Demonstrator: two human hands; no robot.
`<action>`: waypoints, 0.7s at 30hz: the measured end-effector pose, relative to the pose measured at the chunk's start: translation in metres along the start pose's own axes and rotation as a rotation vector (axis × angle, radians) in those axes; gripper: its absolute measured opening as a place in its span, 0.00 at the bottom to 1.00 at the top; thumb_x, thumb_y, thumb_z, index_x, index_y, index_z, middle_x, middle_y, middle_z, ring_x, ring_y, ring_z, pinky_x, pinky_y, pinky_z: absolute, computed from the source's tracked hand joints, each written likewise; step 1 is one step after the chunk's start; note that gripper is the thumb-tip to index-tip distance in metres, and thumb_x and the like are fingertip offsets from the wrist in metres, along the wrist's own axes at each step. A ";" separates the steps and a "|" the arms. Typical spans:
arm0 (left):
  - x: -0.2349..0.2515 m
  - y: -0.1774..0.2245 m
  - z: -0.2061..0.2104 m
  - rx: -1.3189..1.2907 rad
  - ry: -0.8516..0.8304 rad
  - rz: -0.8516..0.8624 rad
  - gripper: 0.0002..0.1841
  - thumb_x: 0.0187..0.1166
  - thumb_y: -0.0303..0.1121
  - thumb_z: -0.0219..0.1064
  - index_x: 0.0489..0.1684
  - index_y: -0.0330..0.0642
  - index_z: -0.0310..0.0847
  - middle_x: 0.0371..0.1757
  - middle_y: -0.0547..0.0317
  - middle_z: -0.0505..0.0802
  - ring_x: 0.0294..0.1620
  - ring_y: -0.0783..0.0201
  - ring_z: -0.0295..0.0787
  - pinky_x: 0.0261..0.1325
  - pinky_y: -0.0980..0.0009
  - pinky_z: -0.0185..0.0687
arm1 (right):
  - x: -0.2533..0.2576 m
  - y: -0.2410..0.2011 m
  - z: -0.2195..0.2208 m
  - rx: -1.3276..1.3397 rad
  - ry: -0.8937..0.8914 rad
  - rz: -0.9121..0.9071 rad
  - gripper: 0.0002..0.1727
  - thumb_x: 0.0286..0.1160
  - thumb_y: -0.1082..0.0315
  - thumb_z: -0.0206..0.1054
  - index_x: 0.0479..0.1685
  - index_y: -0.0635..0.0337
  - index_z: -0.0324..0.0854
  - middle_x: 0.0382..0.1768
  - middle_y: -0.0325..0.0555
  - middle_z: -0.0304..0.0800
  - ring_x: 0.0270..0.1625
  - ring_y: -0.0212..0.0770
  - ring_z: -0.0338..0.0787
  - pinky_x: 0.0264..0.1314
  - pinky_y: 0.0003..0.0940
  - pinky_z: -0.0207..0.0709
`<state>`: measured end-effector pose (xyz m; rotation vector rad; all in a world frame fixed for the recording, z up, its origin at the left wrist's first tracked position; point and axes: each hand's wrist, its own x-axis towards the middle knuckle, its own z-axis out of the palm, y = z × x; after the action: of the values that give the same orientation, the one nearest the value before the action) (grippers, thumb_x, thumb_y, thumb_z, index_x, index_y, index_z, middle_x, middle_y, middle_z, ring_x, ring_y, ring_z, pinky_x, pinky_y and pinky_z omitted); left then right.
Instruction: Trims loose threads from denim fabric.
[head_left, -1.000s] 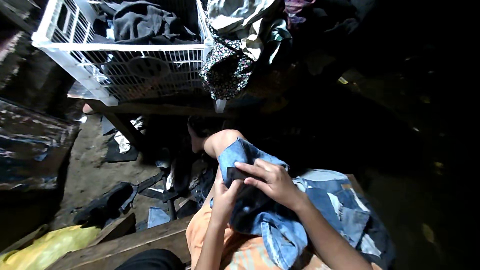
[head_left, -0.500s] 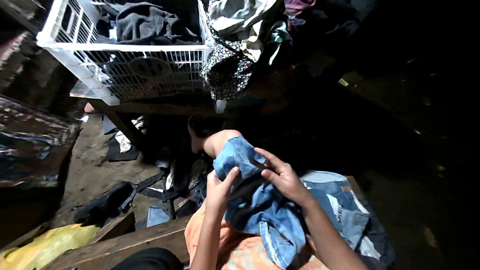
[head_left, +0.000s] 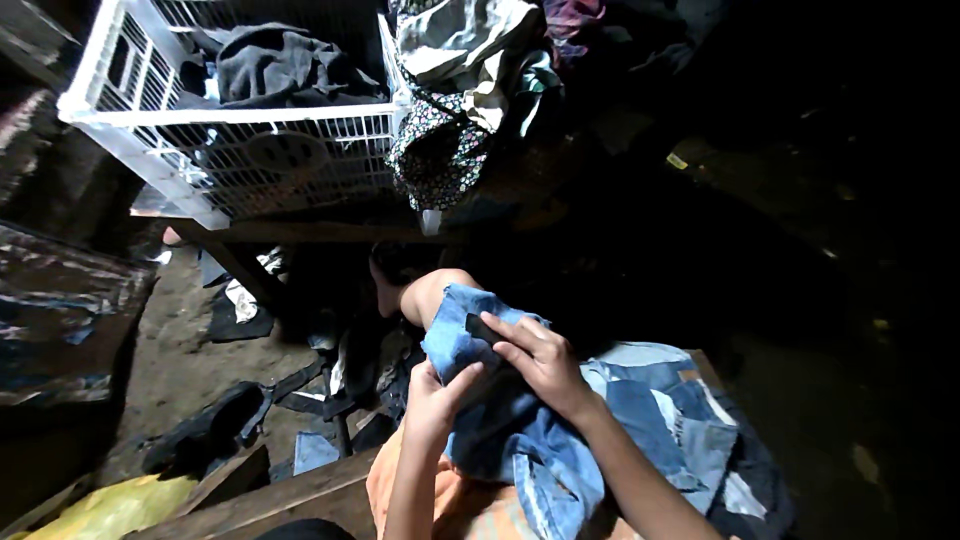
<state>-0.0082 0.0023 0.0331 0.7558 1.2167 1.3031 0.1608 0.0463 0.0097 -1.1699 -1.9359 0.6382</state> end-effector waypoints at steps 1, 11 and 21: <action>0.008 -0.005 -0.003 0.044 0.026 0.000 0.08 0.65 0.17 0.70 0.38 0.35 0.86 0.33 0.68 0.96 0.38 0.78 0.93 0.49 0.76 0.91 | 0.003 0.002 -0.002 0.135 -0.045 0.076 0.22 0.85 0.57 0.61 0.69 0.58 0.87 0.45 0.47 0.94 0.43 0.30 0.89 0.51 0.26 0.82; 0.077 0.004 -0.014 0.758 0.135 0.396 0.44 0.70 0.44 0.75 0.82 0.21 0.62 0.78 0.21 0.72 0.78 0.34 0.72 0.76 0.45 0.72 | -0.006 0.024 -0.030 1.091 -0.304 0.921 0.22 0.91 0.59 0.40 0.55 0.53 0.82 0.19 0.22 0.73 0.15 0.18 0.66 0.16 0.13 0.60; 0.080 0.047 0.067 0.348 -0.624 -0.030 0.17 0.89 0.33 0.54 0.36 0.31 0.84 0.28 0.66 0.87 0.30 0.78 0.83 0.43 0.76 0.82 | 0.021 0.025 -0.028 0.953 -0.213 1.027 0.22 0.90 0.63 0.41 0.28 0.50 0.77 0.16 0.26 0.78 0.15 0.19 0.72 0.17 0.16 0.66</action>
<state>0.0291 0.1012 0.0757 1.2747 0.9363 0.7401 0.1904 0.0775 0.0149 -1.3638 -0.7662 1.9882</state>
